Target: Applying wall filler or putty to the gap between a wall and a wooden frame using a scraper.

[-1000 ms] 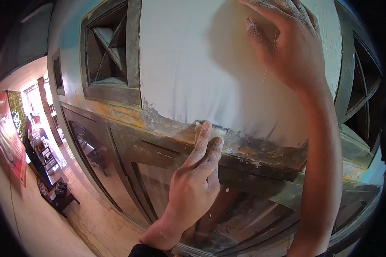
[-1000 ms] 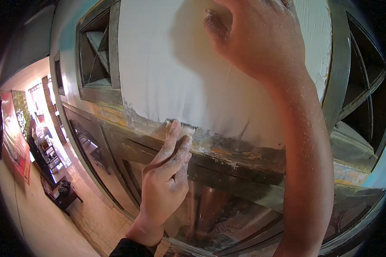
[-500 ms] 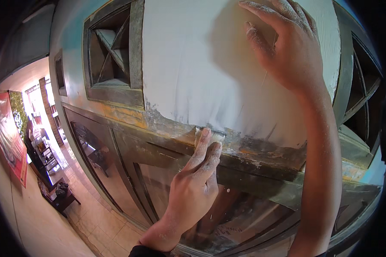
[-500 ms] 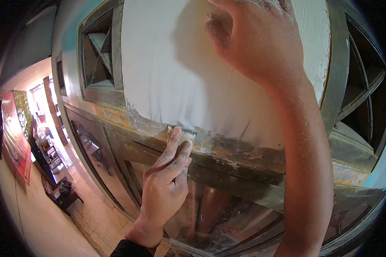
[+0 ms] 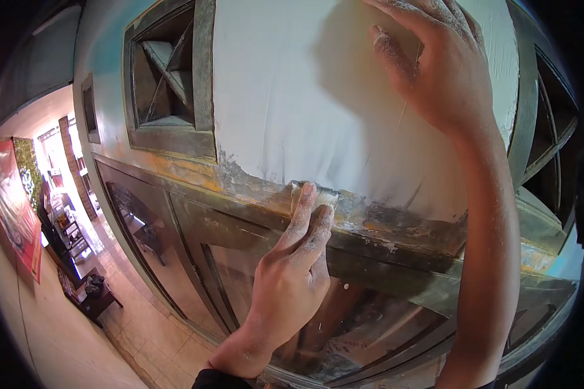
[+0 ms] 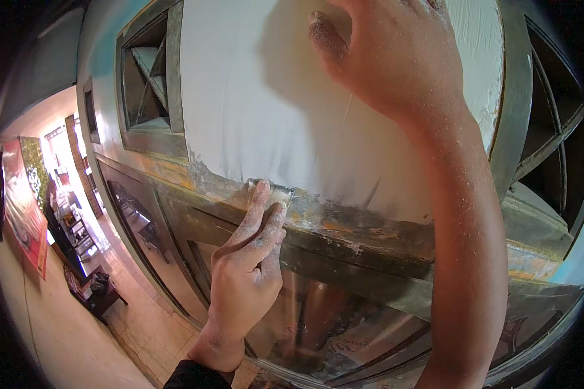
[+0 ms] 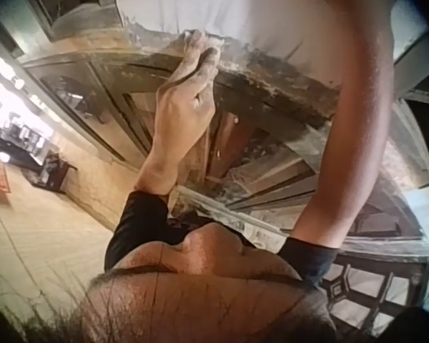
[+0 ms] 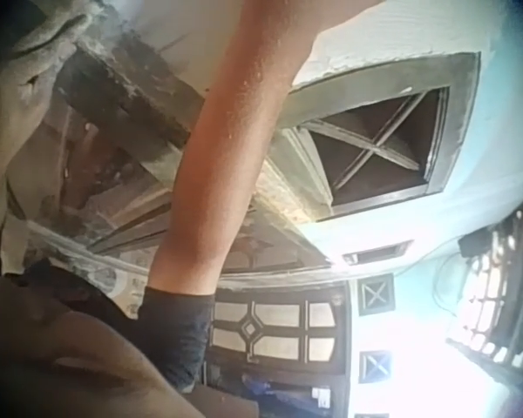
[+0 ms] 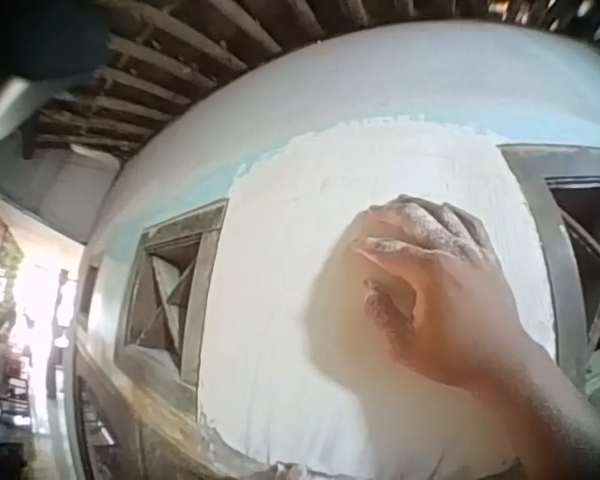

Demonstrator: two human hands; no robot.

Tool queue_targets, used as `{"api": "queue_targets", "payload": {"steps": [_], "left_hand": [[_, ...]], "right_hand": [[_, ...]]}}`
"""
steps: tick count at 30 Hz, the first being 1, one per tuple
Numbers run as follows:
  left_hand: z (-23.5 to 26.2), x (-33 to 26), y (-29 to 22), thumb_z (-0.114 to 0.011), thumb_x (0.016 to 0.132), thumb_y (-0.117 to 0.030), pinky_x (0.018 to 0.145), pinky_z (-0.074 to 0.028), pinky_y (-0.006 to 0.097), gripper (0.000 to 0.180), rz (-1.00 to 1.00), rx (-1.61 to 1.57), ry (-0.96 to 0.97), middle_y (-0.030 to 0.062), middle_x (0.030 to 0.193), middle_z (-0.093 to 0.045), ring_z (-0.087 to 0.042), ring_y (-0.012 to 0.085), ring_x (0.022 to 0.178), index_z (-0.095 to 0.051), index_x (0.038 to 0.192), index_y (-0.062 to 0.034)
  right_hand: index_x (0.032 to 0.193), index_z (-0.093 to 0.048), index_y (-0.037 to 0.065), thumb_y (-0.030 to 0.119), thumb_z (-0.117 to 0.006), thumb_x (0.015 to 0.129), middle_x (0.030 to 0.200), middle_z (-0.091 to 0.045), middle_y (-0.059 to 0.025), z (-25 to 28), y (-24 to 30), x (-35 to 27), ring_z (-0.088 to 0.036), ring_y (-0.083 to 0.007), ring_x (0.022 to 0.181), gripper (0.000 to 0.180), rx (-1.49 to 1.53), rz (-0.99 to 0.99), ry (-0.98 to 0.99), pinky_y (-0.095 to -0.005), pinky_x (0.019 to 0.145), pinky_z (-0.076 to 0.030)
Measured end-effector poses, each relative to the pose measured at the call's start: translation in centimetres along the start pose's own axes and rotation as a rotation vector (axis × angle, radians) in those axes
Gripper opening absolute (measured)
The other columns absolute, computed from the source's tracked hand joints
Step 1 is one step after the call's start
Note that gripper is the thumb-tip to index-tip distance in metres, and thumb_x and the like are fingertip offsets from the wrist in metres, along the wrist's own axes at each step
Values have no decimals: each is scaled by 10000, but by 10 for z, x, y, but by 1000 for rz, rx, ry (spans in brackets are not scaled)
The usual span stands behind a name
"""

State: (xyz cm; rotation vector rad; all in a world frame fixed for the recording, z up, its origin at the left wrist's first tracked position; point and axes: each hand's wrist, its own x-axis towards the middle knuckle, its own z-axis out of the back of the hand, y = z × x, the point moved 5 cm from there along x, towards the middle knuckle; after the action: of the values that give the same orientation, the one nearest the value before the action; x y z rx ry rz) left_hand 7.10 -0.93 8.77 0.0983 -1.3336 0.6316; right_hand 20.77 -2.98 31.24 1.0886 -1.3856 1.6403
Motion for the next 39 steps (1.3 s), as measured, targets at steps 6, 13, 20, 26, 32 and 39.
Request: {"api": "queue_targets", "payload": {"steps": [6,13,20,26,32,39], "left_hand": [[1,-2,1,-612,842,94,933,-613,386,531,32,-29,10,182,1587,-516,-697,355,1212,-678,1360,-1],[1,-4,3,-615,847,90,930,-615,385,491,11,0,-26,162,1576,-536,-699,342,1220,-710,1319,-4],[1,1,6,-616,845,113,973,-599,392,487,-12,2,-52,177,1563,-546,-665,354,1280,-712,1310,5],[2,-1,5,-614,848,120,1017,-582,391,492,45,-48,-8,189,1564,-540,-619,365,1340,-705,1319,9],[3,0,1,-602,880,184,866,-643,344,430,14,-45,-60,270,1495,-585,-757,338,1126,-715,1275,55],[2,8,-2,-618,887,180,886,-638,339,410,-49,42,-76,279,1501,-575,-745,348,1154,-718,1266,61]], "right_hand": [[1230,-740,39,201,-717,876,1435,-625,-202,0,-2,0,-486,-404,1430,389,-10,7,-12,-541,1225,-316],[1237,-738,40,211,-720,870,1431,-628,-205,1,-2,1,-490,-407,1429,405,1,12,-5,-544,1221,-321],[1231,-739,36,200,-726,864,1434,-625,-221,1,-1,0,-495,-412,1427,403,-26,-18,23,-547,1220,-319],[1219,-742,37,192,-736,853,1416,-634,-228,1,1,1,-504,-423,1415,397,-35,-6,1,-553,1213,-326],[1201,-744,36,193,-745,836,1401,-645,-222,1,-1,-1,-533,-419,1387,397,-29,34,-39,-552,1197,-349],[1206,-740,37,183,-733,838,1400,-649,-204,3,0,-1,-526,-410,1395,397,-29,47,-32,-555,1195,-350]]}}
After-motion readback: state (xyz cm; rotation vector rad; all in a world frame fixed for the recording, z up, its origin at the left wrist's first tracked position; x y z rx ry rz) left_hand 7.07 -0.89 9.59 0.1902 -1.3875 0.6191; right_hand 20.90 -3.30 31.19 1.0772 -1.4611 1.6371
